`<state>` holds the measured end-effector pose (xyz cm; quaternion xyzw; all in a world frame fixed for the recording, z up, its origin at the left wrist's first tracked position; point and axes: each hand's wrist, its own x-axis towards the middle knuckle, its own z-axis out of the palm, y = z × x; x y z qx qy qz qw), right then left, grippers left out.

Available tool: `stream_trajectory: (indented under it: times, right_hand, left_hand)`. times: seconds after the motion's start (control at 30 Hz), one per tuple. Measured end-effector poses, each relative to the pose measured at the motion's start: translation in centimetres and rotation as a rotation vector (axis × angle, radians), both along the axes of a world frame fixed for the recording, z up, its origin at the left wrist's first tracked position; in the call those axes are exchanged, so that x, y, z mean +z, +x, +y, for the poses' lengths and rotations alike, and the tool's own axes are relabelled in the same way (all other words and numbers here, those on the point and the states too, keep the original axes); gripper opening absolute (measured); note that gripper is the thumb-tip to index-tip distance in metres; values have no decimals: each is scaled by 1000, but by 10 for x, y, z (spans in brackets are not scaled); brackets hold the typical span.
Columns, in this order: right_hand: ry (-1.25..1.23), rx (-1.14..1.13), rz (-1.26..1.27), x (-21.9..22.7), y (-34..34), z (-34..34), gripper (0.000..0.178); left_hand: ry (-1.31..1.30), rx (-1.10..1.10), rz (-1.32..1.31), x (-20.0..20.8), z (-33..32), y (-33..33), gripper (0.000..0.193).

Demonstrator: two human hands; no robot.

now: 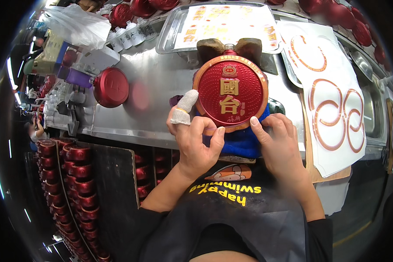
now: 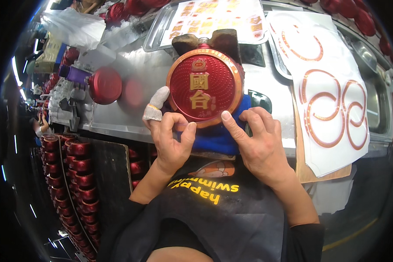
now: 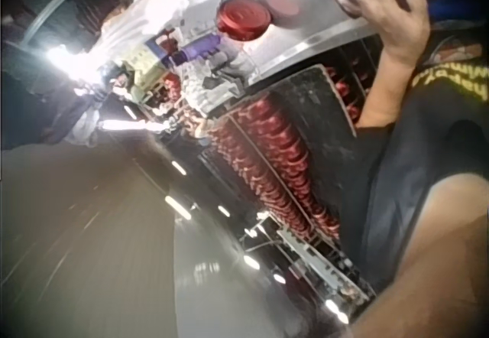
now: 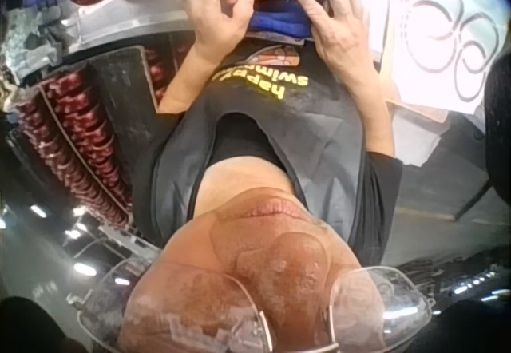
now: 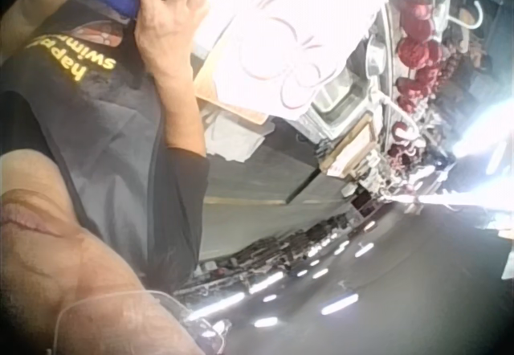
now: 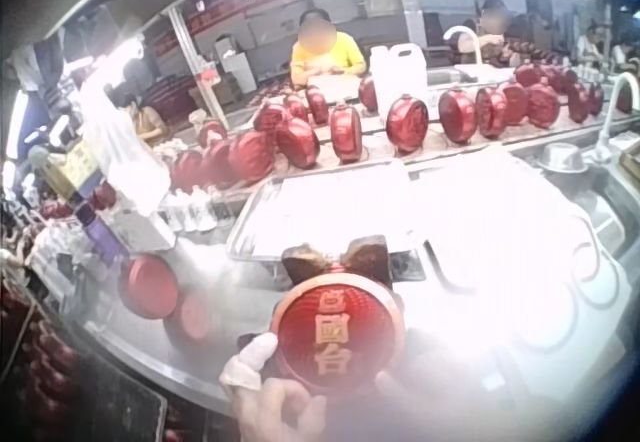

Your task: The person applies gold decorative stickers to the surface of red round containers. They peel each sticker from a sheet, position it on the container, and smooth it down with their fingers. The containers are held in a blue clamp on a metal workbench.

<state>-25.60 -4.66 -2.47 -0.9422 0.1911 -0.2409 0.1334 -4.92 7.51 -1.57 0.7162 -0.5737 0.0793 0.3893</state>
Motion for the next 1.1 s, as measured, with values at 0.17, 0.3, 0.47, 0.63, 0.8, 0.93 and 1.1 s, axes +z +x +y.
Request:
stream_trajectory:
  times: [0.17, 0.3, 0.47, 0.63, 0.8, 0.93, 1.1]
  right_hand:
    - [-13, 21, 15, 2, 3, 4, 69]
    - [-33, 31, 15, 2, 5, 6, 68]
    - [18, 51, 7, 4, 8, 6, 70]
    - [73, 46, 15, 9, 9, 9, 75]
    - [73, 38, 8, 11, 12, 10, 78]
    - [81, 41, -4, 10, 13, 11, 79]
    - [78, 31, 4, 10, 13, 11, 80]
  left_hand:
    - [-7, 18, 37, -4, 3, 8, 20]
    - [6, -5, 282, -9, 6, 14, 19]
    - [-114, -14, 414, -19, 4, 16, 17]
    - [-128, 14, 287, -19, 3, 19, 18]
    - [-134, 30, 235, -15, 0, 21, 18]
    - [-111, 33, 219, -17, 0, 24, 18]
    - [-130, -29, 491, -31, 0, 32, 32]
